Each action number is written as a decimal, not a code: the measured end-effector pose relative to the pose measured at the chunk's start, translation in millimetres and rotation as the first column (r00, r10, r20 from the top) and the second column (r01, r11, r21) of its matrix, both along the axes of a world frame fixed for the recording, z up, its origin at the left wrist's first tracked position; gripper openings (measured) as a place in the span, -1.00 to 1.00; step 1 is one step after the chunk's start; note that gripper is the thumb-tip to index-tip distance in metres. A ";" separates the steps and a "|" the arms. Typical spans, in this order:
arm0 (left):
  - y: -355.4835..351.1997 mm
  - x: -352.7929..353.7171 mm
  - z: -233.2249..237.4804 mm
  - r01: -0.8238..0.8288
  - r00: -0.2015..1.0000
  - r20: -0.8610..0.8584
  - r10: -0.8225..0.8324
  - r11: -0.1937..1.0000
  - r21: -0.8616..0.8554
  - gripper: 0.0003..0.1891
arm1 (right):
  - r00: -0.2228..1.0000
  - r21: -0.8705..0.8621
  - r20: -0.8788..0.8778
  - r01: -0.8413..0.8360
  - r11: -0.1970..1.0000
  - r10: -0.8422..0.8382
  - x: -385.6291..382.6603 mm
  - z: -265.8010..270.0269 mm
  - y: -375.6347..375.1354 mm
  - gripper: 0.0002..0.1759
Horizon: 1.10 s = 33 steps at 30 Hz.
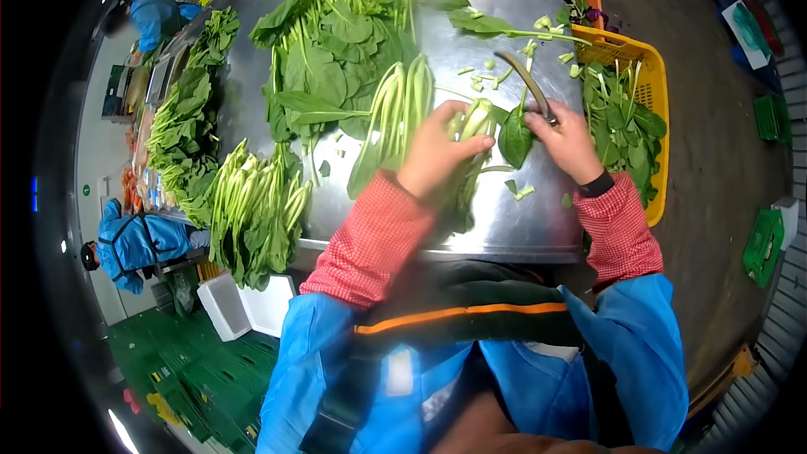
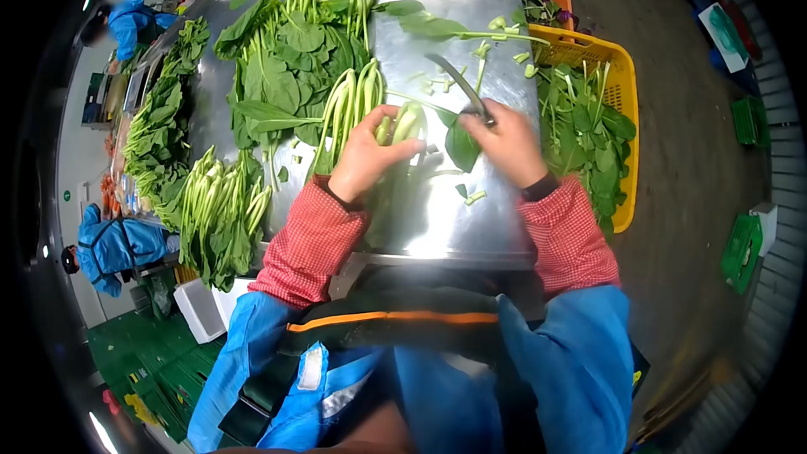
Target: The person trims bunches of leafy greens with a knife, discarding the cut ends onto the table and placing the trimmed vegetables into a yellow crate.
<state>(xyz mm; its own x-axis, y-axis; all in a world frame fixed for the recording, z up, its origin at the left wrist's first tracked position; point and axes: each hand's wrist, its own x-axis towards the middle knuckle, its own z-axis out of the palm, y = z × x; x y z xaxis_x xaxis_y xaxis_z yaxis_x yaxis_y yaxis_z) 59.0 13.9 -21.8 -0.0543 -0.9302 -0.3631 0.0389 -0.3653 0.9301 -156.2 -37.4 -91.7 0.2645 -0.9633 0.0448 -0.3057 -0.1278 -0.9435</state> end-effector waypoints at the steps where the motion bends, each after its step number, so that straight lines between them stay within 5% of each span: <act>1: -2.7 -1.2 -6.5 0.018 0.998 0.059 -0.018 1.000 0.005 -0.52 | 0.997 0.023 0.058 -0.049 0.999 0.047 11.0 6.6 3.1 -0.71; 2: -5.3 6.0 -51.9 0.091 0.978 0.203 -0.056 0.981 -0.168 -0.51 | 0.989 0.040 0.118 -0.096 0.995 0.091 22.8 17.5 7.4 -0.71; 3: -2.2 2.8 -40.6 0.149 0.952 0.295 -0.080 0.964 -0.220 -0.50 | 0.975 0.055 0.179 -0.144 0.988 0.132 29.7 23.8 10.0 -0.71; 8: 0.8 28.8 -29.3 0.020 0.999 -0.028 -0.018 0.995 0.093 -0.62 | 0.938 0.380 0.343 -0.191 0.905 0.054 9.0 45.0 0.8 -0.72; 10: 5.7 34.1 -43.5 0.114 0.930 0.362 -0.064 0.986 -0.118 -0.51 | 0.956 0.551 0.287 -0.216 0.806 0.059 -3.9 55.8 -4.0 -0.76; 12: 7.1 41.8 -73.2 0.254 0.790 0.610 -0.063 0.939 -0.232 -0.35 | 0.977 0.401 0.193 -0.166 0.901 0.094 4.3 55.6 -2.9 -0.74; 14: 11.2 29.0 -43.1 0.233 0.932 0.327 -0.158 0.950 -0.205 -0.34 | 0.991 0.124 0.071 -0.126 0.984 0.118 22.9 26.1 -0.9 -0.71; 16: 9.8 25.0 -48.2 0.309 0.951 0.079 -0.299 0.923 -0.230 -0.33 | 0.977 0.107 -0.036 -0.207 0.973 0.211 41.6 29.4 4.6 -0.70; 19: 14.8 35.4 -34.8 0.403 0.914 0.084 -0.397 0.911 -0.083 -0.41 | 0.909 0.065 -0.120 -0.393 0.917 0.399 50.9 49.7 1.2 -0.69; 22: 19.9 51.9 -24.1 0.569 0.799 0.326 -0.505 0.811 -0.138 -0.48 | 0.752 0.165 -0.193 -0.608 0.777 0.630 46.6 61.7 -11.7 -0.67; 24: 25.4 71.3 -20.1 0.517 0.852 0.127 -0.508 0.854 -0.057 -0.49 | 0.794 0.196 -0.067 -0.584 0.788 0.605 49.0 52.4 -17.8 -0.64; 25: 28.1 83.8 -17.4 0.493 0.870 0.028 -0.493 0.870 -0.014 -0.50 | 0.809 0.209 -0.004 -0.574 0.792 0.588 49.5 43.2 -23.1 -0.63; 27: 34.8 113.3 -9.5 0.290 0.944 -0.211 -0.254 0.943 0.162 -0.63 | 0.859 0.057 -0.342 -0.384 0.921 0.380 56.4 23.2 -40.6 -0.39; 29: 40.0 128.7 -17.0 0.065 0.897 -0.441 -0.004 0.990 0.123 -0.77 | 0.926 -0.081 -0.336 -0.213 0.974 0.175 83.7 -10.4 -42.4 -0.31; 33: 37.8 131.4 -28.4 -0.169 0.899 -0.388 0.203 0.978 0.122 -0.81 | 0.919 0.269 -0.341 -0.108 0.957 0.199 168.0 -31.8 -28.4 -0.34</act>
